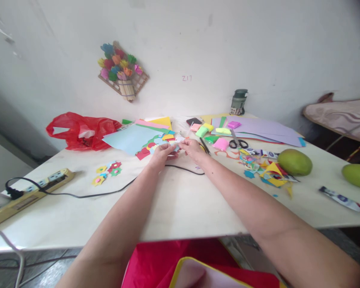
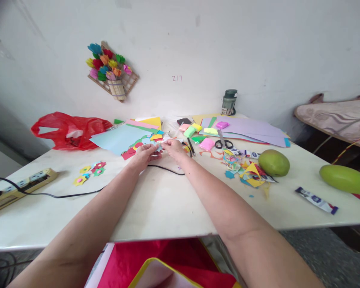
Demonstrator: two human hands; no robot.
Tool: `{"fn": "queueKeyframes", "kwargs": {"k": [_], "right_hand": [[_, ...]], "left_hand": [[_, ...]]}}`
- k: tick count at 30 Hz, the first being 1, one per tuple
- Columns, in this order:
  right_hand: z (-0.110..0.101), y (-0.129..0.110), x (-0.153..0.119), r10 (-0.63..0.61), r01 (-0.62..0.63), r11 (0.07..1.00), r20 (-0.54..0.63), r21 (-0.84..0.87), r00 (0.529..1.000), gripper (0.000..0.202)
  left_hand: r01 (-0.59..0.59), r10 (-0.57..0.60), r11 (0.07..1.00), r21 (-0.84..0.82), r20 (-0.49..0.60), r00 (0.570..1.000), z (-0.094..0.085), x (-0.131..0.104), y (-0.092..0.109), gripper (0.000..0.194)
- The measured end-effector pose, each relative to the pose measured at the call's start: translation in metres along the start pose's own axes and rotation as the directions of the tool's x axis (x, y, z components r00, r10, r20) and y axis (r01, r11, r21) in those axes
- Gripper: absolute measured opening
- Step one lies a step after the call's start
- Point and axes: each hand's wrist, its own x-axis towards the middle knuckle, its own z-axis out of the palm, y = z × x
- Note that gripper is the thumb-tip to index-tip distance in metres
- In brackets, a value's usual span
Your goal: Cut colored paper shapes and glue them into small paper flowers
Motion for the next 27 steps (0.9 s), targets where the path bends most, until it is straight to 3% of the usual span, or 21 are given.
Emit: {"fn": "queueKeyframes", "kwargs": {"k": [6,14,23,27], "right_hand": [[-0.0023,0.0028,0.004,-0.011,0.011,1.0,-0.018,-0.008,1.0,0.02],[-0.0029,-0.0001,0.002,0.047,-0.049,0.997,0.034,0.063,0.998,0.022],[-0.0014,-0.0007,-0.0008,0.076,-0.093,0.983,0.106,0.16,0.991,0.023],[-0.0011,0.0015,0.0018,0.102,-0.117,0.975,0.086,0.191,0.991,0.023]], "left_hand": [[0.059,-0.06,0.998,-0.023,-0.04,0.997,-0.0029,0.002,0.0014,0.037],[-0.027,0.029,0.998,0.053,-0.039,0.999,-0.0046,-0.0015,0.0005,0.035],[-0.024,0.025,0.999,0.04,-0.031,0.999,-0.0048,0.0004,-0.0028,0.035],[-0.022,0.022,1.0,0.02,-0.022,1.0,-0.0051,0.0001,-0.0032,0.035]]}}
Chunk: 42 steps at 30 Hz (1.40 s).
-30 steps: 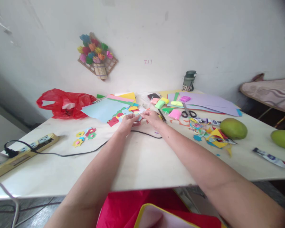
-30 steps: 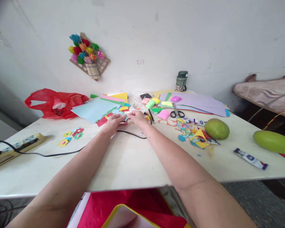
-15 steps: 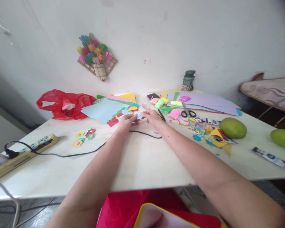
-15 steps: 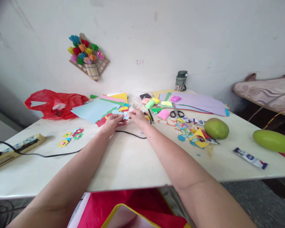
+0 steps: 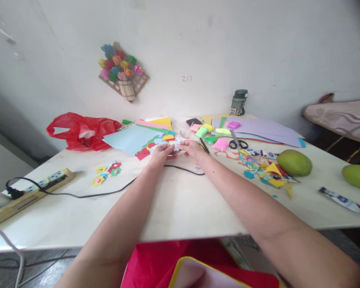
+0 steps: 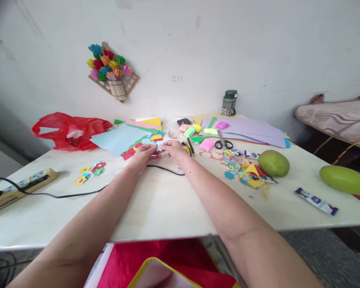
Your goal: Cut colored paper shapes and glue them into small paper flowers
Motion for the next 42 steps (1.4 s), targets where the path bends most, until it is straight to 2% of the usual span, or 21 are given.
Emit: {"fn": "queueKeyframes", "kwargs": {"k": [5,13,27,42], "right_hand": [[0.0001,0.0012,0.0012,0.007,-0.008,1.0,-0.03,-0.027,1.0,0.024],[-0.0013,-0.0033,-0.0019,0.022,-0.024,0.999,0.063,0.025,0.998,0.019],[0.0013,-0.0039,-0.0024,-0.006,0.0,0.994,-0.051,-0.113,0.999,0.01],[0.0024,-0.0013,-0.0017,0.009,-0.022,0.981,-0.07,-0.191,0.997,0.008]], "left_hand": [[0.007,-0.007,1.0,0.003,0.012,1.0,0.0018,-0.0005,0.001,0.037],[0.018,-0.019,0.999,-0.038,-0.025,1.0,-0.0002,0.002,-0.0018,0.035],[0.029,-0.029,0.999,-0.025,-0.001,1.0,0.0012,0.0015,-0.001,0.034],[0.025,-0.026,0.999,0.048,0.011,1.0,0.0051,-0.0003,0.0024,0.034]]}}
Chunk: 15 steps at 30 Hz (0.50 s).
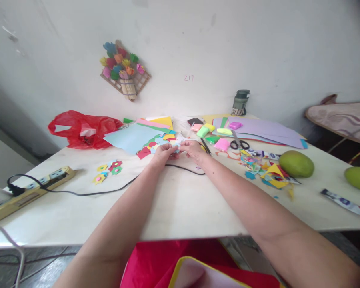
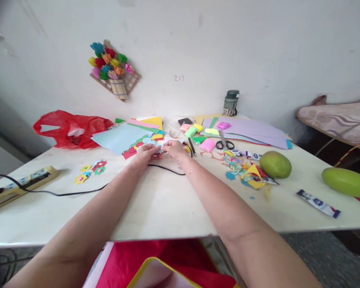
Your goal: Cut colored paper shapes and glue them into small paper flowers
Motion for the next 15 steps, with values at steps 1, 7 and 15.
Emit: {"fn": "queueKeyframes", "kwargs": {"k": [1,7,15], "right_hand": [[0.0,0.0,0.0,0.002,-0.002,1.0,-0.005,-0.011,1.0,0.008],[0.0,-0.0074,-0.0051,0.012,-0.012,0.999,0.004,0.034,1.0,0.007],[0.0,-0.0056,-0.0035,0.0,0.0,0.997,0.001,0.081,1.0,0.011]], "left_hand": [[0.0,0.0,1.0,0.007,0.003,1.0,0.0002,-0.0002,0.0003,0.034],[0.006,-0.006,1.0,-0.006,-0.012,1.0,0.002,-0.0002,0.0005,0.033],[0.011,-0.012,0.997,-0.081,-0.01,1.0,-0.0012,0.0022,-0.0031,0.032]]}}
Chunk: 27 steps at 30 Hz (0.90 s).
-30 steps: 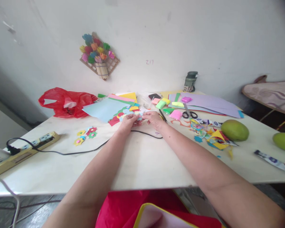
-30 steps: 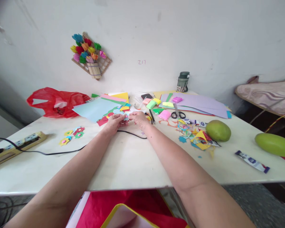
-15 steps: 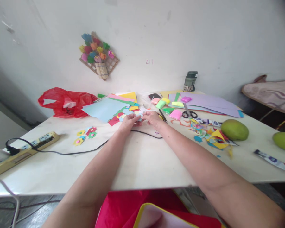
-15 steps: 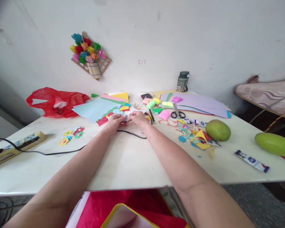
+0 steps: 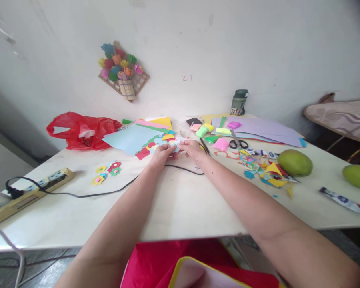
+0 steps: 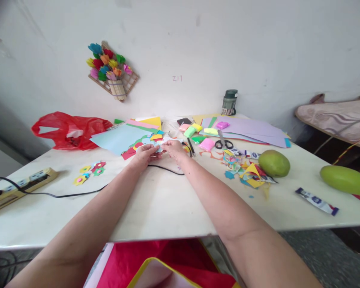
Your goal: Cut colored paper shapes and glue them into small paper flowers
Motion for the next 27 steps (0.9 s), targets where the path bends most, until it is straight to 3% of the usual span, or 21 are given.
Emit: {"fn": "queueKeyframes", "kwargs": {"k": [9,27], "right_hand": [[0.0022,-0.0016,-0.0024,-0.047,0.047,0.999,0.0,0.014,0.999,0.011],[0.0003,0.004,-0.0003,-0.003,0.002,0.999,0.032,0.043,0.999,0.013]], "left_hand": [[0.001,-0.002,1.0,0.021,0.01,1.0,0.0009,-0.0016,0.001,0.036],[-0.043,0.042,0.994,0.097,0.007,0.999,-0.002,-0.0003,-0.0018,0.038]]}}
